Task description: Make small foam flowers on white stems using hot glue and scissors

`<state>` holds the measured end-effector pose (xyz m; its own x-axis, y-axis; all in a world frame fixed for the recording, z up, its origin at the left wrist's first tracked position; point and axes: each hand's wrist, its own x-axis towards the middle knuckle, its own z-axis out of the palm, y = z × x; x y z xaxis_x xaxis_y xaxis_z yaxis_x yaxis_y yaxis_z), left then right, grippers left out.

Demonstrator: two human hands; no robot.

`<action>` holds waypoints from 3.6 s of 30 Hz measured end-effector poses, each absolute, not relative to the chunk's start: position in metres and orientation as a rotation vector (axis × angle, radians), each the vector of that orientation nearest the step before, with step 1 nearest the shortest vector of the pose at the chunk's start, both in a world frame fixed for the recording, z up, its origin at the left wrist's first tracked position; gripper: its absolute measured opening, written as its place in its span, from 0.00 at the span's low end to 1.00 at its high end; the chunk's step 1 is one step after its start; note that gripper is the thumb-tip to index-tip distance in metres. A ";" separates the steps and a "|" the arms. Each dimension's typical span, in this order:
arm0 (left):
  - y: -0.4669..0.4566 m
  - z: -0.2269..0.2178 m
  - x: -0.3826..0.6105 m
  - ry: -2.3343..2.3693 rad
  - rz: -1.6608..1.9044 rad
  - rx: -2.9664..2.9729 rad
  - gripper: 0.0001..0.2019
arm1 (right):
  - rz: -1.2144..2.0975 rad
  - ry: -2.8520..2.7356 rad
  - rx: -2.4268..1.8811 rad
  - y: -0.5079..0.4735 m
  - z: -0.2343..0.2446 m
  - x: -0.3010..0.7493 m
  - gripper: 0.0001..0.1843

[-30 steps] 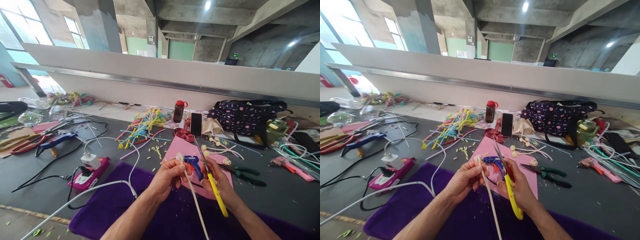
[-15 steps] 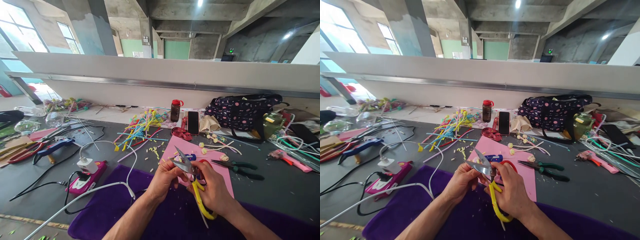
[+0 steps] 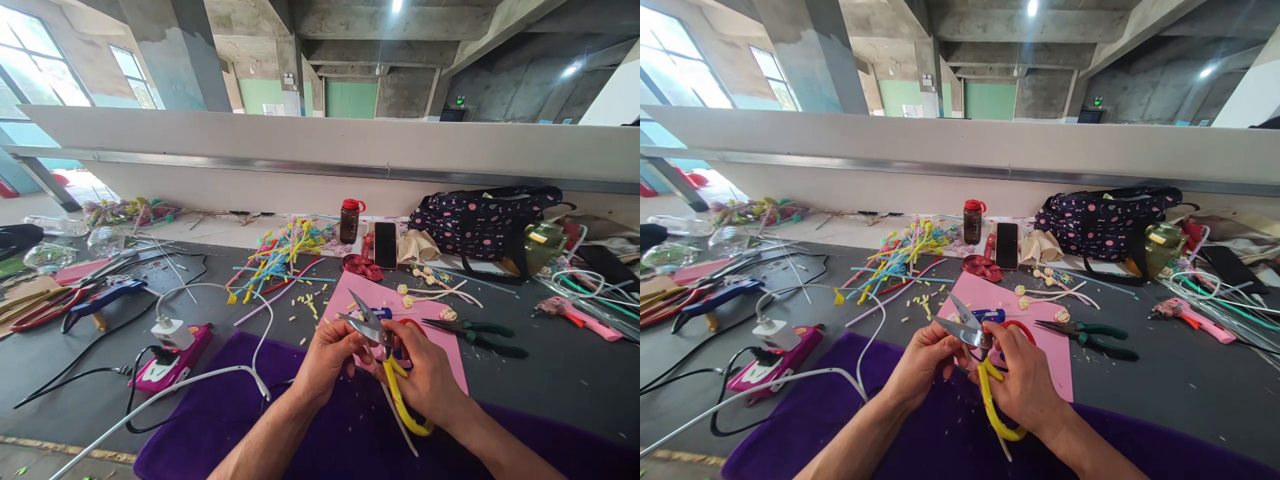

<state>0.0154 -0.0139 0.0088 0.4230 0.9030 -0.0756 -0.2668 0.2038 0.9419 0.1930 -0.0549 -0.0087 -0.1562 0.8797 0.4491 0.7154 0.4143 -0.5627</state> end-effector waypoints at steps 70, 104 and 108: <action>-0.020 0.012 0.018 0.736 0.936 1.115 0.10 | 0.207 -1.946 -1.355 -0.054 -0.013 0.192 0.30; -0.021 0.013 0.019 0.762 0.933 1.145 0.12 | 0.193 -1.956 -1.331 -0.054 -0.017 0.193 0.28; -0.020 0.013 0.019 0.758 0.932 1.142 0.13 | 0.170 -1.950 -1.321 -0.053 -0.017 0.193 0.27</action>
<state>0.0189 -0.0203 0.0129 0.4294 0.9024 -0.0347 -0.2181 0.1409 0.9657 0.1933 -0.0527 -0.0173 -0.1754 0.8409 0.5119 0.7393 0.4559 -0.4955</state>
